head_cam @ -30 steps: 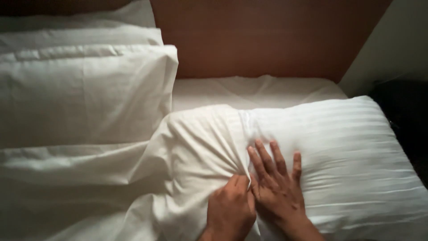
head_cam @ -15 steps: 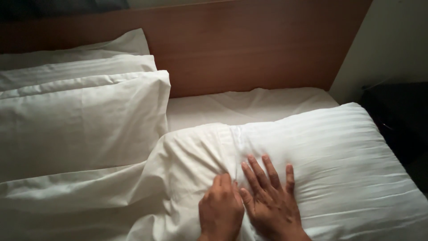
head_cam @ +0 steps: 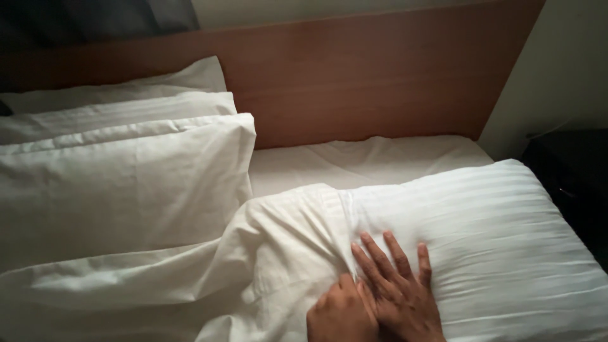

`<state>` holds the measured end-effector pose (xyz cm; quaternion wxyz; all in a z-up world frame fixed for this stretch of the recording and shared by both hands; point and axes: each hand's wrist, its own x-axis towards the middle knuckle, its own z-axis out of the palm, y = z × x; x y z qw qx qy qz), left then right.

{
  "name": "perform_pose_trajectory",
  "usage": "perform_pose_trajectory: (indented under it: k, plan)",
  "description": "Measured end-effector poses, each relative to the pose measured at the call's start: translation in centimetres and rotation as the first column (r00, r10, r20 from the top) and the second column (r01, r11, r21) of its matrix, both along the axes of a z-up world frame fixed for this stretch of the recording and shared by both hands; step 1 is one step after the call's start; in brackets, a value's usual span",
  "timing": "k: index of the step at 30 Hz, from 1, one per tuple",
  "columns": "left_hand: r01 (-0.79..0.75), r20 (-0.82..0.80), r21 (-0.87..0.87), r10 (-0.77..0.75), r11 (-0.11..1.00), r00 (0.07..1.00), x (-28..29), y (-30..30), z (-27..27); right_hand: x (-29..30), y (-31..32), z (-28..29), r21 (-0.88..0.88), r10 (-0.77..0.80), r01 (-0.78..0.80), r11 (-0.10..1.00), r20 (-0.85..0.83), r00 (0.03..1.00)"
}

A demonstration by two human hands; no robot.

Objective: The person smooths the white fitted sheet on a bed, then places a white pillowcase over a pillow. They tuck the edges of the pillowcase around the pillow and smooth the surface, repeating the process to ensure the pillow is fully covered and neatly arranged.

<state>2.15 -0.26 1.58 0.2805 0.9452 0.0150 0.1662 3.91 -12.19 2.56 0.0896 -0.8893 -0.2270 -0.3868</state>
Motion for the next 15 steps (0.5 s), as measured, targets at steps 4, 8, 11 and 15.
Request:
perform_pose_trajectory:
  k: [4,8,11,15]
  plan:
    - [0.148,-0.125,-0.058,-0.154,0.987,0.98,0.5,0.2,-1.0,0.6,-0.7,-0.6,-0.01,-0.019,0.018,1.0,-0.097,0.995]
    - [0.176,-0.217,-0.022,-0.177,0.984,0.96,0.2,0.7,1.2,0.7,-0.7,-0.6,0.033,0.007,-0.003,0.999,-0.099,0.995]
    - [0.184,-0.454,0.034,-0.149,0.982,0.879,-0.3,0.7,2.7,1.2,-1.1,-1.4,0.021,-0.008,0.009,1.0,-0.062,0.998]
    - [0.246,-0.588,0.061,-0.164,0.967,0.792,-0.1,1.6,0.9,1.3,-1.5,-2.0,0.123,0.039,-0.023,0.992,-0.122,0.992]
